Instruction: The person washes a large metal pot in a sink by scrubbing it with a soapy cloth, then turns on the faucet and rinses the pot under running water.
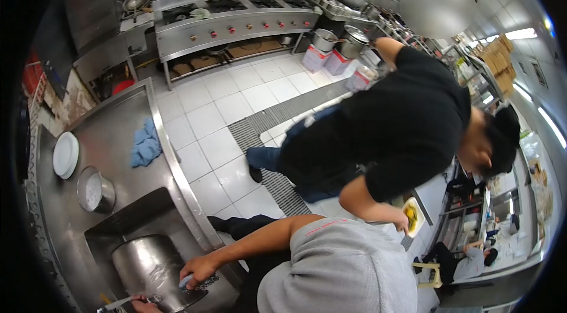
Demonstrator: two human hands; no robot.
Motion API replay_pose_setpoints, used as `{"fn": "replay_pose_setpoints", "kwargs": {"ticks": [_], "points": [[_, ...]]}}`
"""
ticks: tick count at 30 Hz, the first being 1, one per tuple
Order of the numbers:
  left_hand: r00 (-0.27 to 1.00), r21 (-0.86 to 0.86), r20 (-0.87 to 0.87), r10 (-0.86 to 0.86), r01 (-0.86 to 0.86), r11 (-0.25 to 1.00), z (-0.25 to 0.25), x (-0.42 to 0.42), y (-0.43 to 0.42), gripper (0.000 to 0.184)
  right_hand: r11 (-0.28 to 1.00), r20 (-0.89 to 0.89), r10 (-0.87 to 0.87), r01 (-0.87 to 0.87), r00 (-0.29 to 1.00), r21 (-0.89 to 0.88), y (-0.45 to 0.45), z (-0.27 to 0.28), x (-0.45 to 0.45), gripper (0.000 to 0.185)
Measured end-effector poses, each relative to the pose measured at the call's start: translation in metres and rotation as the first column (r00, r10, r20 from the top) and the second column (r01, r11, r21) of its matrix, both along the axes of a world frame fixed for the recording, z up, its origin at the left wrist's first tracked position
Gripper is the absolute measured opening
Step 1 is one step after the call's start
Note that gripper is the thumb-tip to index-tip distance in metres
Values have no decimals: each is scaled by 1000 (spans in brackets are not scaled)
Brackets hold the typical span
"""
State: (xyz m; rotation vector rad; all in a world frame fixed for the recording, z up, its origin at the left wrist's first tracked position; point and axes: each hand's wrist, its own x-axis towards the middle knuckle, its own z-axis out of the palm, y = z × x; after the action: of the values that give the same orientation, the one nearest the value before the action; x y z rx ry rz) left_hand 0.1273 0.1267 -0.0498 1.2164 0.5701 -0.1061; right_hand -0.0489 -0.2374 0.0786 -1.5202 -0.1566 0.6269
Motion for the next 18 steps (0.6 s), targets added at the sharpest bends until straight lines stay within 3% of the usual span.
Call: {"fn": "replay_pose_setpoints", "kwargs": {"ticks": [5, 6, 7, 8, 9, 10, 11, 13, 14, 16, 18], "points": [[986, -26, -144, 84, -88, 996, -8, 12, -6, 20, 995, 100, 54, -45, 993, -92, 6, 18, 5, 40], [940, 130, -306, 150, -115, 985, 2, 7, -17, 18, 993, 139, 59, -44, 989, -107, 8, 17, 6, 42], [979, -86, -202, -40, 23, 996, -31, 6, 17, 34, 991, 4, 43, -43, 999, -131, 9, 20, 8, 43], [978, -60, -207, -21, 8, 998, -16, 0, -2, 32, 983, -128, 50, -71, 990, -168, 12, 19, 7, 44], [994, -237, -110, -26, -1, 972, 12, -13, -20, 31, 1000, -157, -2, -3, 988, -31, 14, -8, 2, 43], [993, -382, 94, -76, 106, 918, 34, -27, -29, 32, 979, -239, -18, -32, 971, -203, 13, 35, 11, 37], [984, -405, 159, -76, 135, 904, 32, -30, -25, 39, 981, -69, -57, 43, 996, -189, 14, 7, 5, 35], [990, -384, 127, -58, 103, 918, 58, -32, -42, 67, 967, 51, -44, 55, 998, -248, 15, 17, 13, 33], [995, -465, 81, -56, 88, 881, 58, -30, -41, 80, 971, 51, 45, -32, 998, -236, 21, 19, 17, 33], [998, -510, 37, 43, -18, 860, 64, -31, -47, 90, 946, 329, 41, 70, 943, -317, 28, 23, 23, 31], [994, -413, 12, 104, -90, 906, 52, -39, -48, 86, 951, 432, 95, 47, 897, -307, 42, 23, 34, 31]]}}
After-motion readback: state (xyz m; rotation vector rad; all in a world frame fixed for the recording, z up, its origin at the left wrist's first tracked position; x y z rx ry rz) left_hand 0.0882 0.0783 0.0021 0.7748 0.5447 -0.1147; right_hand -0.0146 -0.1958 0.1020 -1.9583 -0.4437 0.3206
